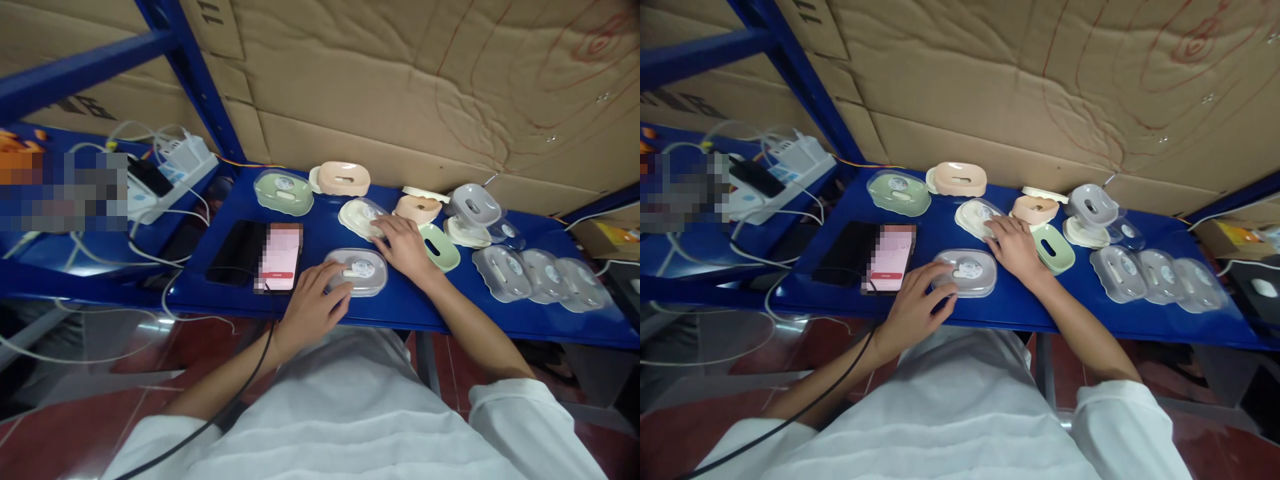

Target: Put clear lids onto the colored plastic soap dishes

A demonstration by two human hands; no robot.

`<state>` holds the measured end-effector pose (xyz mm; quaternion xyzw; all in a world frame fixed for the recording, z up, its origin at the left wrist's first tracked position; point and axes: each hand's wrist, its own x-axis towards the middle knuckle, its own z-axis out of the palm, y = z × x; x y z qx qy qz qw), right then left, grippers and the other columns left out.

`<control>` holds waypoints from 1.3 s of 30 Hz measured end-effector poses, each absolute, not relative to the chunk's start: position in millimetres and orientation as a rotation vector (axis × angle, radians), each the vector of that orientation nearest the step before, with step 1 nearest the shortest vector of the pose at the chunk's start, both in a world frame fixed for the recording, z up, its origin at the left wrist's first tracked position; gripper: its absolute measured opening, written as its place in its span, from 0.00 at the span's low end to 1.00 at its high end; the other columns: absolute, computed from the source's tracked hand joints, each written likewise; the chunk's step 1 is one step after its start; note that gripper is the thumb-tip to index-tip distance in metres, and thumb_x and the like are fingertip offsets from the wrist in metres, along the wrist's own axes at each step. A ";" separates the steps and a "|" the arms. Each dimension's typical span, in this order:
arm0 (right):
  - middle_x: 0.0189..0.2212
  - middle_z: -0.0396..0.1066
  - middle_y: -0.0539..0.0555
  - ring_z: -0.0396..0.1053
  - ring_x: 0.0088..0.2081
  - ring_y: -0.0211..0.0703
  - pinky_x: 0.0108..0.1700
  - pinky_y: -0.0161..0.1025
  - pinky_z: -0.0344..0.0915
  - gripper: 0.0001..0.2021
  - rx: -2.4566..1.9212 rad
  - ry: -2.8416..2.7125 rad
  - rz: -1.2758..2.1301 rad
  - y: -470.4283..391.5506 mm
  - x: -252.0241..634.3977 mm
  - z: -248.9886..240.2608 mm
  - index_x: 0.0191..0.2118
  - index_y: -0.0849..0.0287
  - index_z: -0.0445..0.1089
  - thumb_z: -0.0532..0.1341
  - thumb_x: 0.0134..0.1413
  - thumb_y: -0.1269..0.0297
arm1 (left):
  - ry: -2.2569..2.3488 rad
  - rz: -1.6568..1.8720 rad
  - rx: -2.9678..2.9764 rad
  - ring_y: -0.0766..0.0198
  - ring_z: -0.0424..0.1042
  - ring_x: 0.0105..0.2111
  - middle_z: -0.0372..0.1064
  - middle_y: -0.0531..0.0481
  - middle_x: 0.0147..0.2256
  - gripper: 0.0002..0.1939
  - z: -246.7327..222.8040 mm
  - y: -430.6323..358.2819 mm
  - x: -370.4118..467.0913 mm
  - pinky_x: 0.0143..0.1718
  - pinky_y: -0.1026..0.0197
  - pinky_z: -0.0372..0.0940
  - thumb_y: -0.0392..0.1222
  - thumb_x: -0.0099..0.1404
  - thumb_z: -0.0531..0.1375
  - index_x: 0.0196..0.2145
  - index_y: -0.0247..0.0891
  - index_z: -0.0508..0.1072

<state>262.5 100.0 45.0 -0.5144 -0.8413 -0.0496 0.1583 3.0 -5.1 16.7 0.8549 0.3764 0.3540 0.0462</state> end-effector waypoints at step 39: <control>0.64 0.74 0.63 0.72 0.64 0.60 0.67 0.59 0.59 0.23 -1.311 -2.480 -0.286 9.6 325.3 56.8 0.65 0.56 0.72 0.63 0.72 0.51 | 0.981 0.610 2.952 0.46 0.68 0.67 0.72 0.38 0.62 0.14 20.9 18.0 31.3 0.70 0.35 0.58 0.40 0.80 0.58 0.59 0.37 0.74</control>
